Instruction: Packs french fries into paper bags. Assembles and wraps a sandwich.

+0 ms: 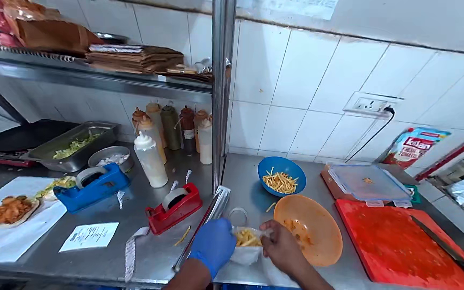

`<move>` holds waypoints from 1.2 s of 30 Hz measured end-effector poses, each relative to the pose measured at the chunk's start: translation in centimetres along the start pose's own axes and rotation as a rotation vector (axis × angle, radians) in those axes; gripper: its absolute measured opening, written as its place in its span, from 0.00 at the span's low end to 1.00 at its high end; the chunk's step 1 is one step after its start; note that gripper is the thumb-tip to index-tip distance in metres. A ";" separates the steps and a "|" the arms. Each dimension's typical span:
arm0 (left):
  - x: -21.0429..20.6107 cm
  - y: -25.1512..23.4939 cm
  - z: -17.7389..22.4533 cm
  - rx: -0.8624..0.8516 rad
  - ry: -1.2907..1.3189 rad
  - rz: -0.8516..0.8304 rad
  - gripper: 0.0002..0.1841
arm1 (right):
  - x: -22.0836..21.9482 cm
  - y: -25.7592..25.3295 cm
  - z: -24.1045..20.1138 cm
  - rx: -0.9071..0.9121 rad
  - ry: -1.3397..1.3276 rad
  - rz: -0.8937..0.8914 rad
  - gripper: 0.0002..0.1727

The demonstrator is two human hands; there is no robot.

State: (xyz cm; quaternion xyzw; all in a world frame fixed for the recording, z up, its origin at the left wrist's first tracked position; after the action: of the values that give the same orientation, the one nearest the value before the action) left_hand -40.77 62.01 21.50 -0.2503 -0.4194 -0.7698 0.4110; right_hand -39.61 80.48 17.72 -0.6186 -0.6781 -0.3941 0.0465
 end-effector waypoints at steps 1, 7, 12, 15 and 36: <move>0.1 -0.8 -0.6 -0.016 -0.008 0.050 0.16 | 0.2 -0.2 -0.3 0.013 0.006 0.005 0.19; 0.2 -1.1 -1.8 -0.044 0.055 0.108 0.16 | 0.9 -0.1 -0.6 0.064 -0.025 0.025 0.15; -0.8 -2.0 -2.7 -0.043 0.065 0.079 0.15 | 0.0 -0.9 0.0 0.057 -0.009 -0.003 0.15; -1.8 -1.9 -3.5 -0.013 0.140 0.093 0.16 | -0.7 -0.3 0.6 0.056 -0.096 -0.082 0.16; -7.4 -5.3 -5.8 -0.587 1.141 0.351 0.12 | -3.8 -1.2 3.3 0.441 -0.549 0.095 0.10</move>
State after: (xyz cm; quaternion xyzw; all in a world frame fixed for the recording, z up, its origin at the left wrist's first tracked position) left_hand -41.49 61.86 10.69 0.0304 0.1378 -0.7855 0.6026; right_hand -38.39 79.53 12.78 -0.7075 -0.7045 -0.0549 0.0133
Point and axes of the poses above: each hand's wrist, its own y-axis away from the middle knuckle, its own x-axis out of the back of the hand, z = x × y, the point moved 9 cm from there along -y, towards the middle knuckle, and after that the axes turned 11 degrees about -x, right-handed, at the moved point
